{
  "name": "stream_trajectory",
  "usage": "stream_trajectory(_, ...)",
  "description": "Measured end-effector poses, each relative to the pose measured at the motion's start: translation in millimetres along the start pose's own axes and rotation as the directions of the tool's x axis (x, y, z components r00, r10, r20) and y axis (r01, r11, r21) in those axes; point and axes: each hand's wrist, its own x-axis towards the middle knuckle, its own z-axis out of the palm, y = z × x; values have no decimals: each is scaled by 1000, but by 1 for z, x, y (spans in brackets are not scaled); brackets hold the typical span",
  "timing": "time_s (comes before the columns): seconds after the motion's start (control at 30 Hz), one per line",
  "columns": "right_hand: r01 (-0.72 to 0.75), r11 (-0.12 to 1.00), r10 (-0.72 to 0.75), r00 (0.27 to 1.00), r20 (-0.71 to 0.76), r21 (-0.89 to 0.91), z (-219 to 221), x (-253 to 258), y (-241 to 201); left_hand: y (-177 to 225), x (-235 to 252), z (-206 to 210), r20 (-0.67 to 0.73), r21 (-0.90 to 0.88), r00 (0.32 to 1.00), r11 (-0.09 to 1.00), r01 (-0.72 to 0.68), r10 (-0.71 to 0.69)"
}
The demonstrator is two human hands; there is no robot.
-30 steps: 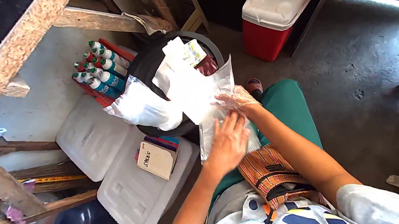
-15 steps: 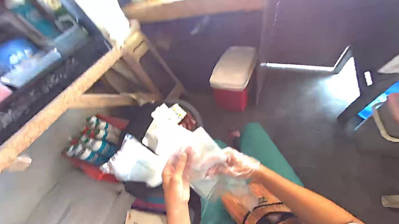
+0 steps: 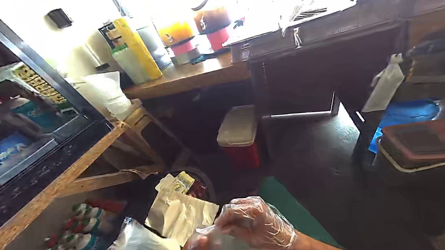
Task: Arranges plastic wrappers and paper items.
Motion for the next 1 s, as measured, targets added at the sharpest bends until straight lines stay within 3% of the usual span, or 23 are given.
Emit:
stream_trajectory(0.07,-30,999,30,999,-14,30,3,-9,7,-5,0,-4,-25,78,999,996,-45,47)
stream_trajectory(0.17,-160,966,171,984,-39,201,9,-22,9,-12,0,-11,-30,-19,999,1000,15,-16)
stream_trajectory(0.23,-165,948,193,978,-78,272,12,-23,7,-12,-1,-9,-68,-68,995,996,66,-70)
stream_trajectory(0.33,-124,964,162,975,-150,234,12,-20,12,-10,-3,-1,-129,-68,982,989,130,-138)
stream_trajectory(0.47,-277,936,305,946,-106,218,12,-24,16,-6,-4,13,-239,-113,910,940,321,-340)
stream_trajectory(0.53,-298,920,319,947,-44,256,13,-24,24,-11,-4,14,-258,-191,883,917,351,-391)
stream_trajectory(0.63,-266,920,278,961,0,287,19,-22,36,-21,-1,8,-251,-278,894,912,302,-372)
stream_trajectory(0.77,-245,940,247,969,23,239,24,-26,46,-24,-2,1,-245,-247,889,912,328,-387)
stream_trajectory(0.93,-285,937,281,958,47,201,24,-31,45,-36,-14,-12,-53,-292,938,904,312,-341)
stream_trajectory(1.0,-286,942,276,958,80,175,22,-32,46,-34,-14,-17,-46,-335,930,883,329,-364)
